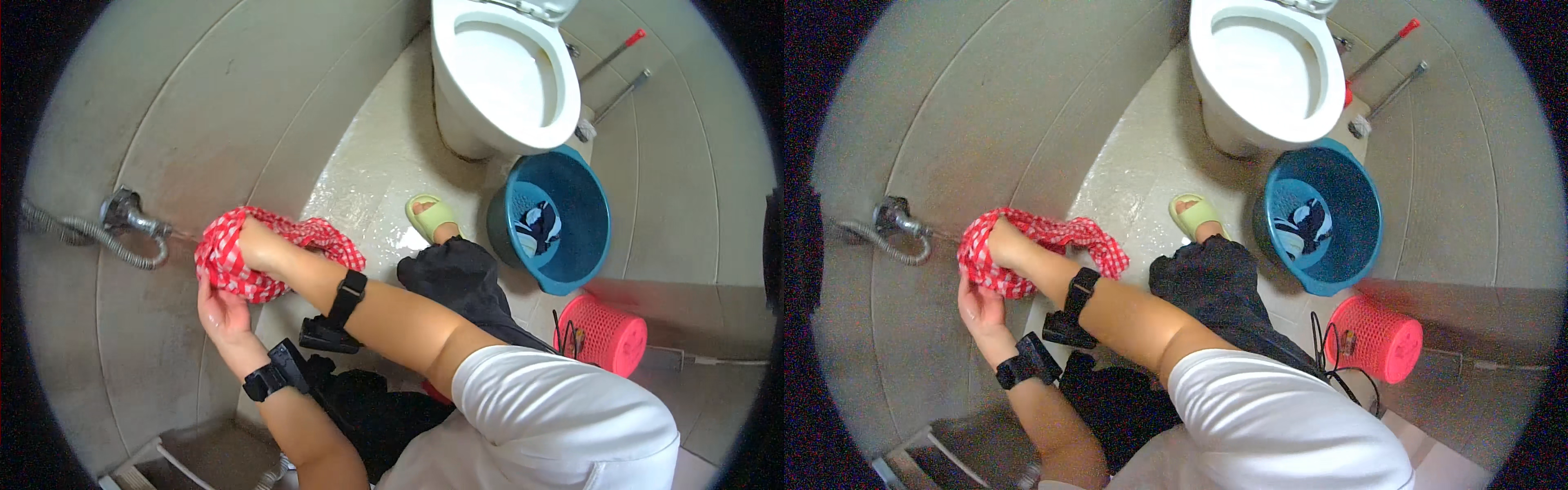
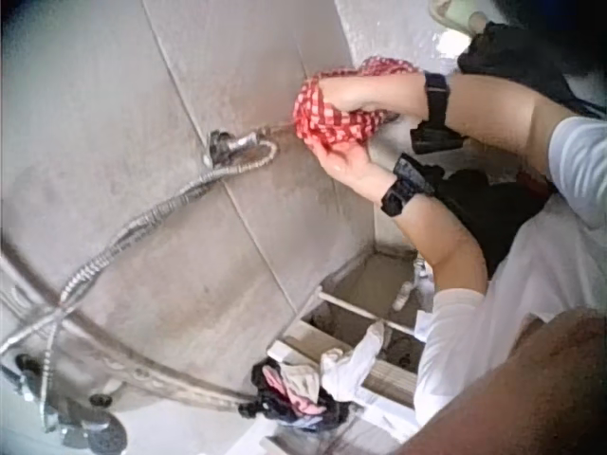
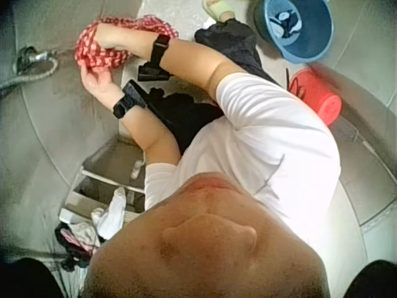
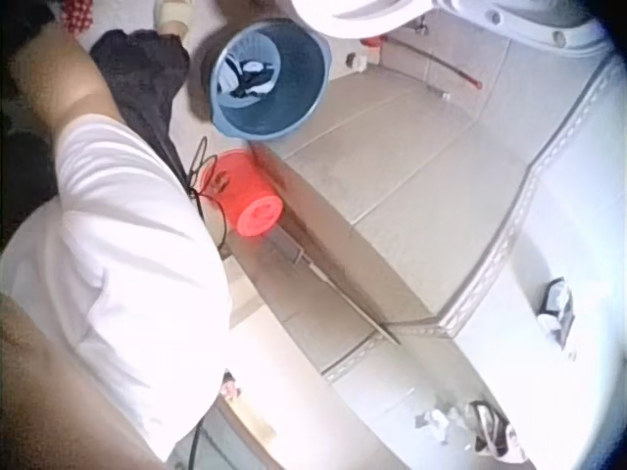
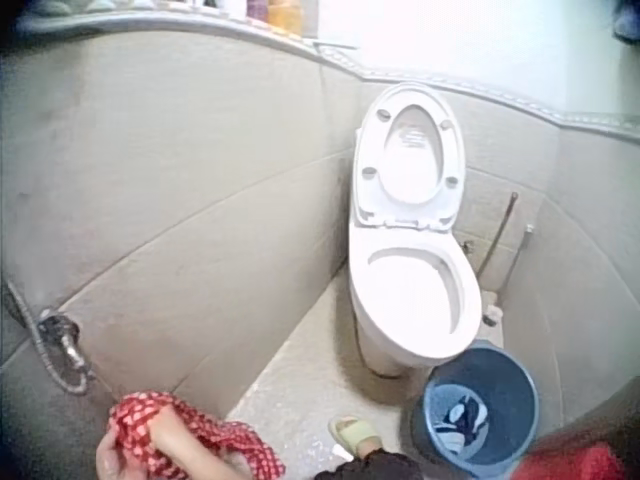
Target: The person washes items of clothing by hand under a running faucet, rubbing the fabric together and squeezing the water out.
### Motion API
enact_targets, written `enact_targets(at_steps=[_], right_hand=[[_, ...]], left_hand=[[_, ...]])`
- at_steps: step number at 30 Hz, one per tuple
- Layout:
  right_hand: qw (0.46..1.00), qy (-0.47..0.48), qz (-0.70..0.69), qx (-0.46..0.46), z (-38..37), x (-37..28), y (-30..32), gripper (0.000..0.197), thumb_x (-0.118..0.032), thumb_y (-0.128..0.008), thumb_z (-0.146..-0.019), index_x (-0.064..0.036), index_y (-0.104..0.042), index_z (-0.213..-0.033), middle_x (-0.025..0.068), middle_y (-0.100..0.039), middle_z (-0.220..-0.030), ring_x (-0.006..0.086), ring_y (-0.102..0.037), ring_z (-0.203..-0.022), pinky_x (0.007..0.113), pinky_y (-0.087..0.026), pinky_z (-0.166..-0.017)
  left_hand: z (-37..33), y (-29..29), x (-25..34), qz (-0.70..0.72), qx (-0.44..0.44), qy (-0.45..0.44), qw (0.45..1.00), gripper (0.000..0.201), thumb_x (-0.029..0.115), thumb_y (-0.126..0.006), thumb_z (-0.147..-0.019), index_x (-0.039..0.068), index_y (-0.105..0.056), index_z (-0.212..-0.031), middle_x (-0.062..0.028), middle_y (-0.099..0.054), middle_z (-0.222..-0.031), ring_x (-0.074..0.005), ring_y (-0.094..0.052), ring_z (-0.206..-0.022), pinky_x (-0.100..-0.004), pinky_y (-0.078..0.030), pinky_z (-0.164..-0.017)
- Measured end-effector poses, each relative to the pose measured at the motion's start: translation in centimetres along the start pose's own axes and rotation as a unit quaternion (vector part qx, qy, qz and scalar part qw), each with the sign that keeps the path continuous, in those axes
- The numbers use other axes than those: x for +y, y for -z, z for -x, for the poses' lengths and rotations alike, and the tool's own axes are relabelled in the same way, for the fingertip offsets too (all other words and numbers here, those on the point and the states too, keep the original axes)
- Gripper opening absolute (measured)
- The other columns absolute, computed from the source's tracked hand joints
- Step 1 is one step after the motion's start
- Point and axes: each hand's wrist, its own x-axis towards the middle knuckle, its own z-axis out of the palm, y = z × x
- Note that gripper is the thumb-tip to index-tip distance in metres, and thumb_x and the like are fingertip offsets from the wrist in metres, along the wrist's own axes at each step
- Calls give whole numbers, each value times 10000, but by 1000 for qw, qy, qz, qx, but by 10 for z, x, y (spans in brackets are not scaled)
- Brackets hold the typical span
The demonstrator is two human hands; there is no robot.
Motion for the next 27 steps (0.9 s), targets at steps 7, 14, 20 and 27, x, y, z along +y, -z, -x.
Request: enact_targets(at_steps=[7,14,20,27], right_hand=[[998,-16,-64,15,-18,22,2,292,-120,-459,-875,47,-553,-1095,182,-608,-1039,216,-576,-944,349,-461,-804],[999,0,-36,-3,-10,6,-2,270,-126,-492,-860,39,-579,-1055,160,-629,-984,199,-587,-878,338,-467,-766],[999,32,-6,37,-23,26,4,216,-99,-518,-781,-14,-655,-924,187,-640,-957,281,-617,-895,352,-473,-778],[998,25,-58,-14,-21,22,-3,212,-46,-522,-778,7,-633,-951,181,-636,-985,275,-621,-893,351,-472,-779]], left_hand=[[6,-13,-3,-6,2,21,1000,344,170,-440,-923,11,-458,-1228,-141,-519,-1254,-265,-501,-1153,-446,-387,-986],[2,-6,2,-4,-2,11,1000,342,164,-443,-921,5,-462,-1223,-148,-520,-1252,-270,-505,-1151,-436,-382,-996],[0,-17,-10,-3,-25,23,999,336,164,-441,-921,1,-469,-1213,-152,-528,-1241,-271,-514,-1138,-428,-387,-994],[-2,-3,-3,3,-46,28,999,332,170,-440,-922,1,-471,-1207,-156,-533,-1232,-273,-520,-1130,-430,-399,-982]])
